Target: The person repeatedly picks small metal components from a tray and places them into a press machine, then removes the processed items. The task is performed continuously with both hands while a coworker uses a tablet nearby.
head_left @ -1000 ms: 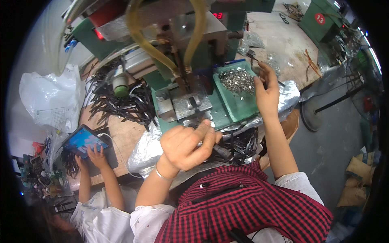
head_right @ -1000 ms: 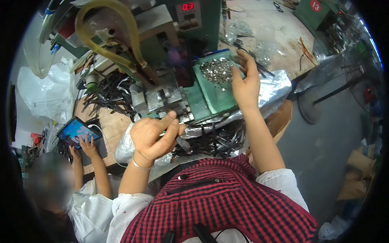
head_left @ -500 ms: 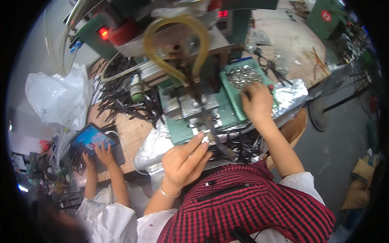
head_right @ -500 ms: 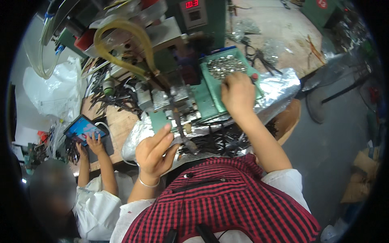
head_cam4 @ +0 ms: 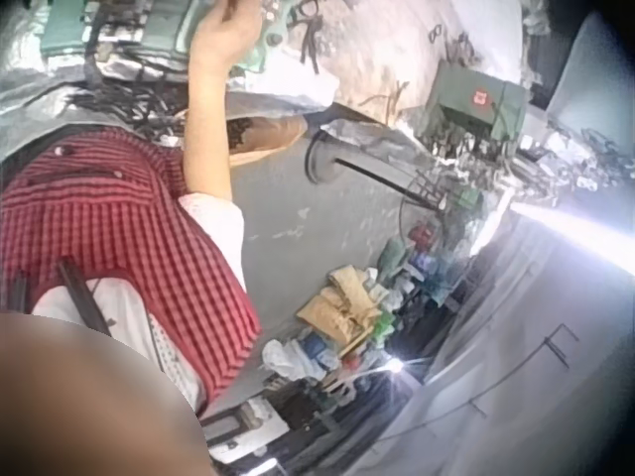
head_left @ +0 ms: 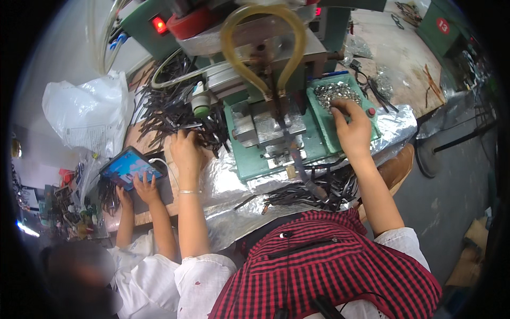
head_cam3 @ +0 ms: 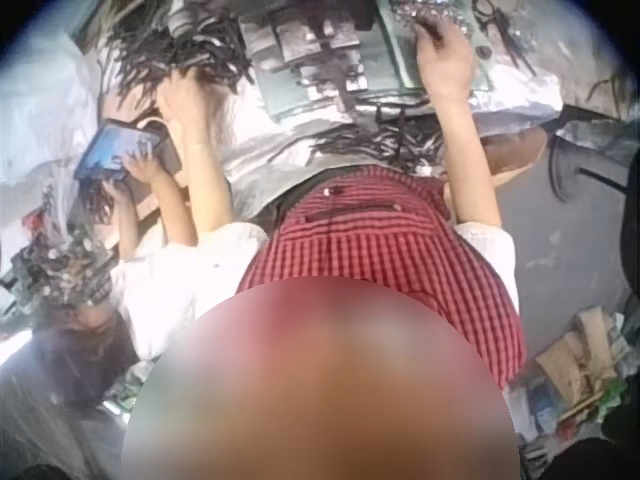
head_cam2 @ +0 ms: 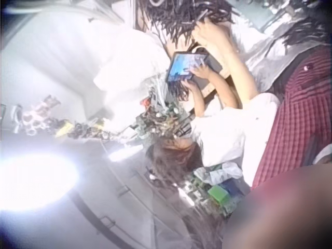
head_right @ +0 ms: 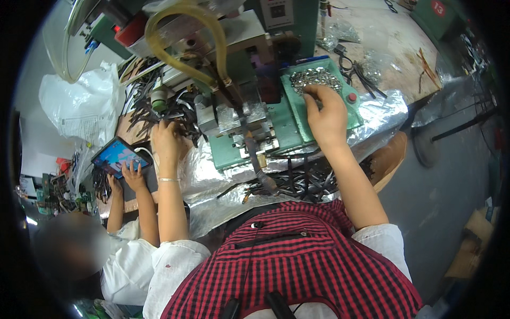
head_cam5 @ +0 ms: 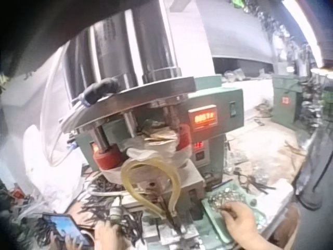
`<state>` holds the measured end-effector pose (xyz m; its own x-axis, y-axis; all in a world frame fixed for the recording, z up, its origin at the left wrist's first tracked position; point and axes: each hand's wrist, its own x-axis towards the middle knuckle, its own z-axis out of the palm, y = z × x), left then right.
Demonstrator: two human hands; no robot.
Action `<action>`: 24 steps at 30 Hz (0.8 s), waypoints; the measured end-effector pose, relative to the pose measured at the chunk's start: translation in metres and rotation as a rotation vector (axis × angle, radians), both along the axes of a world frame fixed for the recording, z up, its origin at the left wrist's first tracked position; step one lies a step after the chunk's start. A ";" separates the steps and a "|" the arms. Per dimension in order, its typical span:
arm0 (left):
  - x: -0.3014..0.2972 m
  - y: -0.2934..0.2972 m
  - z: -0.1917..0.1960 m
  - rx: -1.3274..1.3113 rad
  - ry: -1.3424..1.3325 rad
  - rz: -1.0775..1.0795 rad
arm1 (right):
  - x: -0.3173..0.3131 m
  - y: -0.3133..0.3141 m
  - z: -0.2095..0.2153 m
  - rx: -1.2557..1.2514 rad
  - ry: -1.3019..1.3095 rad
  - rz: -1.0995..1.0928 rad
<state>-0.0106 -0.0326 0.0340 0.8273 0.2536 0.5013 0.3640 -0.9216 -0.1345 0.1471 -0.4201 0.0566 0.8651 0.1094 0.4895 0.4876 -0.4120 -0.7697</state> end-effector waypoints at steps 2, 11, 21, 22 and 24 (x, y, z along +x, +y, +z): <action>0.000 0.009 -0.017 -0.131 -0.118 -0.090 | -0.009 -0.024 -0.005 -0.075 -0.068 -0.093; -0.005 -0.014 0.032 -1.134 -0.546 -0.225 | -0.035 -0.035 0.032 0.168 0.029 0.014; -0.007 -0.062 0.026 -1.173 -0.534 -0.137 | -0.039 0.064 0.056 0.411 0.088 0.375; -0.011 -0.067 0.030 -1.124 -0.536 -0.128 | -0.045 0.064 0.053 0.464 0.117 0.371; -0.002 -0.076 0.044 -0.910 -0.732 -0.348 | -0.048 0.070 0.051 0.602 0.181 0.370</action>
<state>-0.0126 -0.1082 0.0776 0.5173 0.5769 0.6322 -0.2021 -0.6355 0.7452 0.0989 -0.3504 0.1072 0.8966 0.1671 0.4101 0.3569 0.2759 -0.8925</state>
